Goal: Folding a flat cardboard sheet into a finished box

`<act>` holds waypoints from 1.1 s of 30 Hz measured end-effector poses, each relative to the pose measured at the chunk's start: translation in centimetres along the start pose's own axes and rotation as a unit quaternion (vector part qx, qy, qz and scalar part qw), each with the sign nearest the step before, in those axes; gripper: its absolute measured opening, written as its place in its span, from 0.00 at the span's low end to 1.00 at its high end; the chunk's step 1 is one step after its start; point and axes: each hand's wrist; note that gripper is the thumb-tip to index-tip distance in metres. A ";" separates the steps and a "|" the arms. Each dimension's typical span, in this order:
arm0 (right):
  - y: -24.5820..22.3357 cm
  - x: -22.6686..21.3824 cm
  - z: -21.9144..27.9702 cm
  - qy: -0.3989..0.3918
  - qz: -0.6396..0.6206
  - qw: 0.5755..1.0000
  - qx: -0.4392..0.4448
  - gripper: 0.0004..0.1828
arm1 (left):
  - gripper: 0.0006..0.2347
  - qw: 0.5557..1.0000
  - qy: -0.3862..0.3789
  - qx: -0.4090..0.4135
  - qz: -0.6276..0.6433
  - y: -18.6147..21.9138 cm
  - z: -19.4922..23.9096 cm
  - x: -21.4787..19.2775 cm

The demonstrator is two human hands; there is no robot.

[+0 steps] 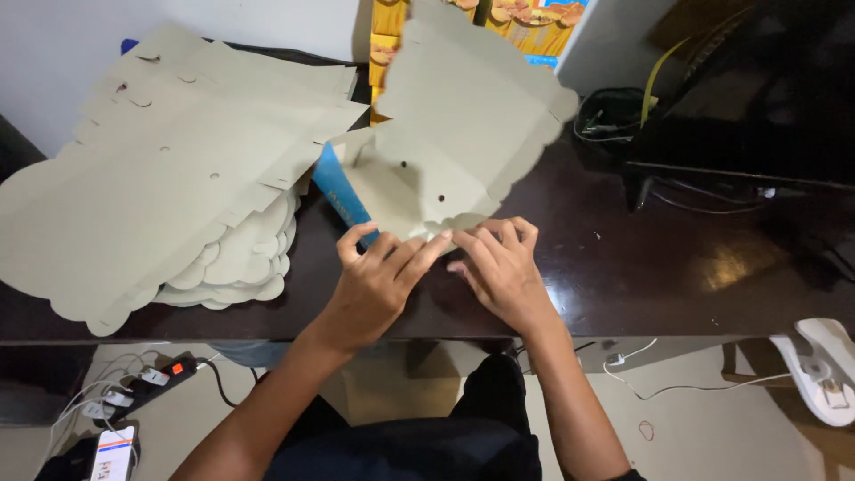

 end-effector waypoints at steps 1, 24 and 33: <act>-0.2 -0.3 0.0 -0.001 0.000 1.000 -0.001 0.18 | 0.17 1.000 0.000 -0.001 0.000 0.0 0.1 -0.1; 3.5 3.5 -4.4 -0.223 -0.573 0.680 0.399 0.13 | 0.18 0.991 -0.069 -0.016 0.118 -0.5 0.6 -0.1; 4.1 6.5 -3.6 -0.271 -0.537 0.646 0.470 0.13 | 0.12 0.991 -0.055 -0.019 0.123 -0.3 1.7 0.5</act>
Point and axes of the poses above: each hand's wrist, its own z-axis away from the middle knuckle, its own x-axis out of the palm, y = z × x, and after that the axes turned 12 degrees about -z, right-handed
